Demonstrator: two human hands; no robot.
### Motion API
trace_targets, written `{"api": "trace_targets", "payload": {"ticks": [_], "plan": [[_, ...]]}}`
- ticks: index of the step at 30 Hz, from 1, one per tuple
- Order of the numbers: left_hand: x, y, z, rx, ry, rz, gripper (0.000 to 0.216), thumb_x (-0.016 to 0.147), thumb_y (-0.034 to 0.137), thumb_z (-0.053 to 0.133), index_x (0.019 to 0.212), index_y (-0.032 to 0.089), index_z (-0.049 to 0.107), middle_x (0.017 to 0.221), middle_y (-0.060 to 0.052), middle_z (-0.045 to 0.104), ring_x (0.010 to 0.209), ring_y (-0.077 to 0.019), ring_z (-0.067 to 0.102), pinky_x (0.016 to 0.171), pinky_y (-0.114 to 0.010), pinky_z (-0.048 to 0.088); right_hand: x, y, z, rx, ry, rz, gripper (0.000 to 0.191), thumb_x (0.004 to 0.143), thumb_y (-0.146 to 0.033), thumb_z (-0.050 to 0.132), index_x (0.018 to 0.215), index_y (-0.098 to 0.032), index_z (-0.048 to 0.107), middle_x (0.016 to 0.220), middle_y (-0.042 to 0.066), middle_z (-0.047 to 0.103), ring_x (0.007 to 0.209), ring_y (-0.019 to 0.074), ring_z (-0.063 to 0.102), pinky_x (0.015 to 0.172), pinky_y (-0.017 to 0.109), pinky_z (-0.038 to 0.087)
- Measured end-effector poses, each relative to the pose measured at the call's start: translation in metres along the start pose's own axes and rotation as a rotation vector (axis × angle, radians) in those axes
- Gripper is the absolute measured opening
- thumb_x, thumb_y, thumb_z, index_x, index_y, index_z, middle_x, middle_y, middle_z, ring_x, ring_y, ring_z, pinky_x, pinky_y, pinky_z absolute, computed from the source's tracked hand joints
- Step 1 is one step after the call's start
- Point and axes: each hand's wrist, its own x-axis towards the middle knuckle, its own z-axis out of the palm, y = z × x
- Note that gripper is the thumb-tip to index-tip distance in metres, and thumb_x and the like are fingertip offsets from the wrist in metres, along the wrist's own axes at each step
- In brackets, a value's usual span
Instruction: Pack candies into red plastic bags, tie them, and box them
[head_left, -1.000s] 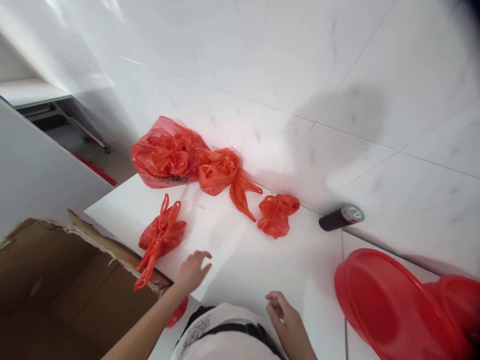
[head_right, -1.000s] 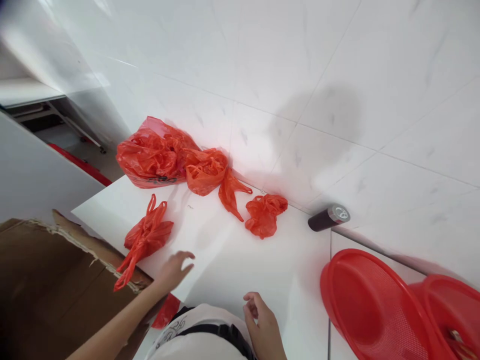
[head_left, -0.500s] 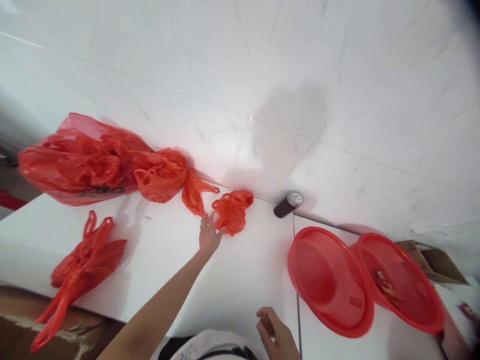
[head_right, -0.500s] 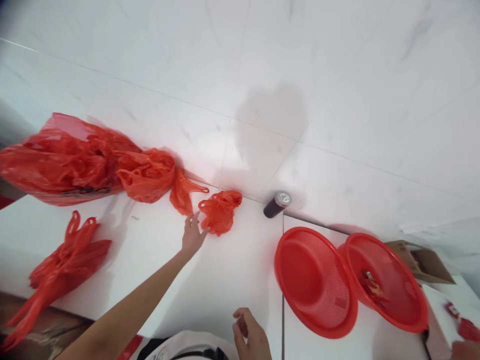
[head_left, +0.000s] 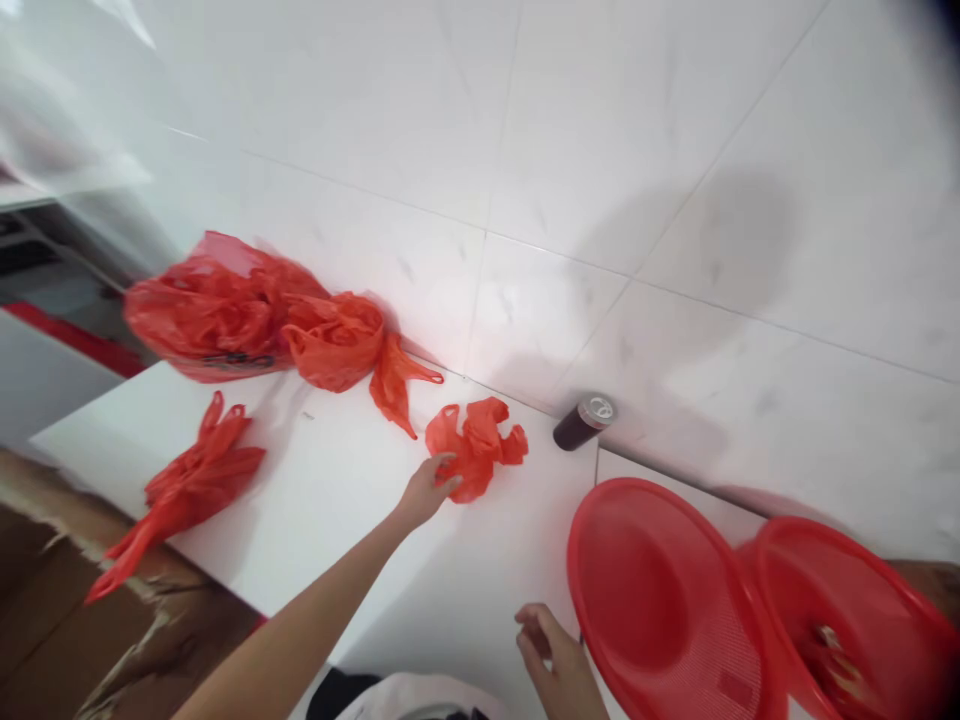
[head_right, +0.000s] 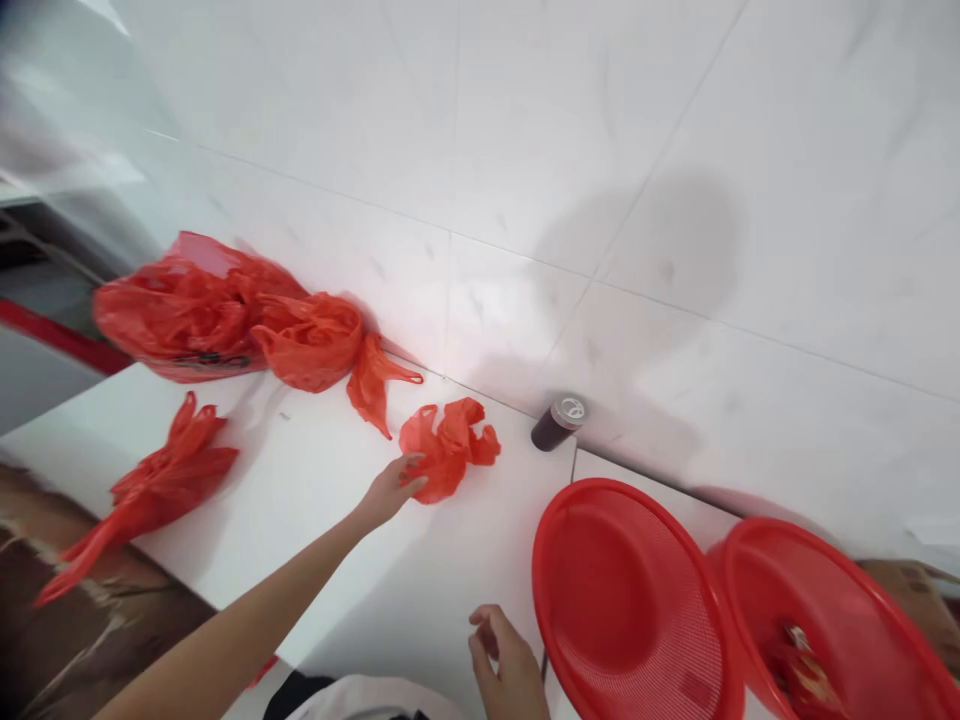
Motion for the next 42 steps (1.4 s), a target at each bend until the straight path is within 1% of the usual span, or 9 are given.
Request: {"api": "trace_targets", "payload": {"ticks": [5, 10, 15, 19, 26, 30, 33, 37, 42], "plan": [[-0.04, -0.028, -0.025, -0.039, 0.088, -0.178, 0.043, 0.082, 0.046, 0.053, 0.117, 0.022, 0.057, 0.112, -0.009, 0.064, 0.09, -0.0198, 0.065, 0.079, -0.033, 0.052, 0.032, -0.026, -0.013, -0.047, -0.133, -0.075, 0.021, 0.089, -0.041, 0.049, 0.099, -0.025, 0.059, 0.089, 0.002, 0.066, 0.081, 0.0166, 0.063, 0.078, 0.027, 0.049], [-0.042, -0.044, -0.049, -0.045, 0.1, -0.288, 0.044, 0.082, 0.048, 0.05, 0.119, 0.023, 0.054, 0.115, -0.009, 0.061, 0.092, -0.0197, 0.063, 0.077, -0.032, 0.05, 0.068, -0.021, 0.013, -0.034, 0.01, -0.136, 0.032, 0.089, -0.038, 0.049, 0.116, -0.024, 0.056, 0.116, 0.008, 0.062, 0.103, 0.021, 0.061, 0.084, 0.033, 0.051], [-0.052, -0.053, -0.037, -0.06, -0.046, -0.307, 0.047, 0.078, 0.046, 0.053, 0.118, 0.022, 0.055, 0.113, -0.009, 0.06, 0.086, -0.0183, 0.061, 0.076, -0.031, 0.048, 0.121, -0.006, 0.054, -0.266, 0.3, -0.08, 0.051, 0.084, -0.034, 0.053, 0.133, -0.019, 0.051, 0.146, 0.015, 0.039, 0.134, 0.0326, 0.036, 0.103, 0.051, 0.037], [-0.079, -0.063, -0.022, -0.077, -0.202, -0.304, 0.047, 0.073, 0.047, 0.057, 0.112, 0.021, 0.059, 0.108, -0.008, 0.061, 0.081, -0.0171, 0.06, 0.076, -0.029, 0.047, 0.144, -0.004, 0.071, -0.303, 0.236, 0.063, 0.041, 0.079, -0.024, 0.054, 0.117, -0.012, 0.064, 0.128, 0.019, 0.058, 0.122, 0.0329, 0.051, 0.101, 0.046, 0.04], [-0.115, -0.064, -0.048, -0.178, -0.354, -0.339, 0.057, 0.075, 0.06, 0.054, 0.115, 0.02, 0.057, 0.113, -0.011, 0.061, 0.087, -0.0205, 0.062, 0.082, -0.033, 0.047, 0.085, -0.066, 0.064, -0.069, 0.365, -0.074, 0.028, 0.089, -0.032, 0.045, 0.107, -0.019, 0.063, 0.112, 0.008, 0.066, 0.107, 0.0205, 0.059, 0.096, 0.032, 0.043], [-0.117, -0.032, -0.074, -0.601, -0.486, -0.542, 0.061, 0.082, 0.068, 0.045, 0.126, 0.025, 0.054, 0.121, -0.01, 0.063, 0.1, -0.0243, 0.063, 0.083, -0.038, 0.05, 0.028, -0.119, 0.084, 0.122, 0.095, -0.202, 0.017, 0.083, -0.015, 0.049, 0.088, -0.022, 0.064, 0.091, 0.002, 0.067, 0.089, 0.0158, 0.062, 0.084, 0.027, 0.046], [-0.116, -0.012, -0.08, -0.868, -0.553, -0.527, 0.05, 0.082, 0.057, 0.058, 0.111, 0.017, 0.064, 0.102, -0.012, 0.071, 0.087, -0.0232, 0.067, 0.078, -0.036, 0.052, 0.003, -0.137, 0.103, 0.236, -0.082, -0.217, 0.023, 0.079, -0.009, 0.05, 0.09, -0.022, 0.065, 0.092, 0.0, 0.067, 0.089, 0.0149, 0.062, 0.086, 0.026, 0.046], [-0.109, -0.007, -0.078, -1.018, -0.314, -0.54, 0.026, 0.077, 0.035, 0.073, 0.088, 0.012, 0.068, 0.082, -0.008, 0.072, 0.071, -0.0158, 0.066, 0.068, -0.026, 0.053, -0.003, -0.135, 0.101, 0.46, 0.154, -0.084, 0.01, 0.085, -0.024, 0.054, 0.092, -0.022, 0.062, 0.089, 0.001, 0.064, 0.083, 0.0152, 0.061, 0.079, 0.028, 0.049], [-0.098, -0.002, -0.075, -1.151, -0.022, -0.577, 0.015, 0.089, 0.028, 0.059, 0.09, 0.016, 0.067, 0.084, -0.005, 0.071, 0.074, -0.0142, 0.067, 0.074, -0.029, 0.057, -0.006, -0.136, 0.073, 0.69, 0.371, 0.052, 0.019, 0.082, -0.038, 0.063, 0.086, -0.023, 0.052, 0.072, -0.004, 0.056, 0.063, 0.011, 0.058, 0.06, 0.023, 0.049]]}}
